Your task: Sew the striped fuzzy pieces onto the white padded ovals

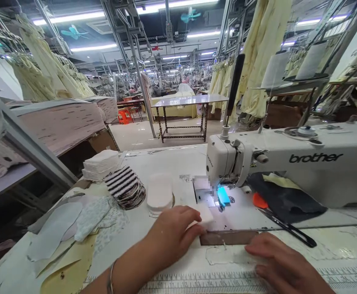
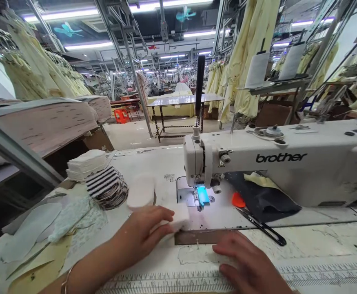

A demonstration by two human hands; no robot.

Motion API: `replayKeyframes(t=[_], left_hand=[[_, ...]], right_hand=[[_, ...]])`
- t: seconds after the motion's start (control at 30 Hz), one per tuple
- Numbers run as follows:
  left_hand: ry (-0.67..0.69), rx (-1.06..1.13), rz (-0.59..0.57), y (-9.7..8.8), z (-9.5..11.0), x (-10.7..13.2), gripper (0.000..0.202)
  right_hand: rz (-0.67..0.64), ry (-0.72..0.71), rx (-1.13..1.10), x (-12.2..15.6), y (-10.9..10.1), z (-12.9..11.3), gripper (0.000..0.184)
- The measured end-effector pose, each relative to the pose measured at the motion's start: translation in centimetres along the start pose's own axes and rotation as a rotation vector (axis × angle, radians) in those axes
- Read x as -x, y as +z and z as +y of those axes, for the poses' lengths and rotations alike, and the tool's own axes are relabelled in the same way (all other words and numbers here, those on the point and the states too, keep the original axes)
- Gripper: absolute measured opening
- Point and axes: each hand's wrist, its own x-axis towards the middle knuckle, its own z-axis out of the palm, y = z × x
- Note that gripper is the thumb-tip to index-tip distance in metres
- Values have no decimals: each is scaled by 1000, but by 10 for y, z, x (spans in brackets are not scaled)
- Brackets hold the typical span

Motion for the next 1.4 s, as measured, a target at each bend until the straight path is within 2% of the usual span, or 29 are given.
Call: replayKeyframes(t=[0.07, 0.17, 0.27, 0.33, 0.47, 0.87, 0.97, 1.07, 1.17, 1.23, 1.3, 1.4], left_hand=[[-8, -120, 35, -14, -7, 4, 22], [-200, -440, 216, -53, -39, 12, 25], [-448, -587, 186, -88, -72, 23, 30], [-512, -564, 147, -99, -87, 31, 29], [-500, -509, 109, -101, -98, 38, 27], [-432, -459, 106, -101, -102, 34, 27], [-428, -474, 186, -103, -100, 33, 27], [-414, -492, 315, -106, -87, 28, 26], [-299, -511, 423, -97, -62, 21, 23], [-157, -484, 441, -78, -40, 18, 19], [-32, -366, 364, -48, -17, 18, 16], [84, -188, 81, 1, 13, 22, 21]], right_hand=[[-39, -130, 48, -8, 2, -9, 23], [-105, -254, 170, -23, 11, -18, 28], [-203, -311, 267, -34, 25, -18, 35], [-286, -319, 279, -37, 34, -16, 36], [-315, -304, 258, -36, 42, -12, 31], [-228, -369, 289, -27, 43, -4, 27], [-234, -361, 271, -25, 44, -3, 28], [-239, -343, 261, -23, 43, -3, 27], [-216, -334, 256, -21, 42, -4, 26], [-182, -337, 247, -20, 41, -5, 25], [-142, -341, 225, -18, 39, -6, 23], [-102, -327, 165, -14, 34, -8, 20]])
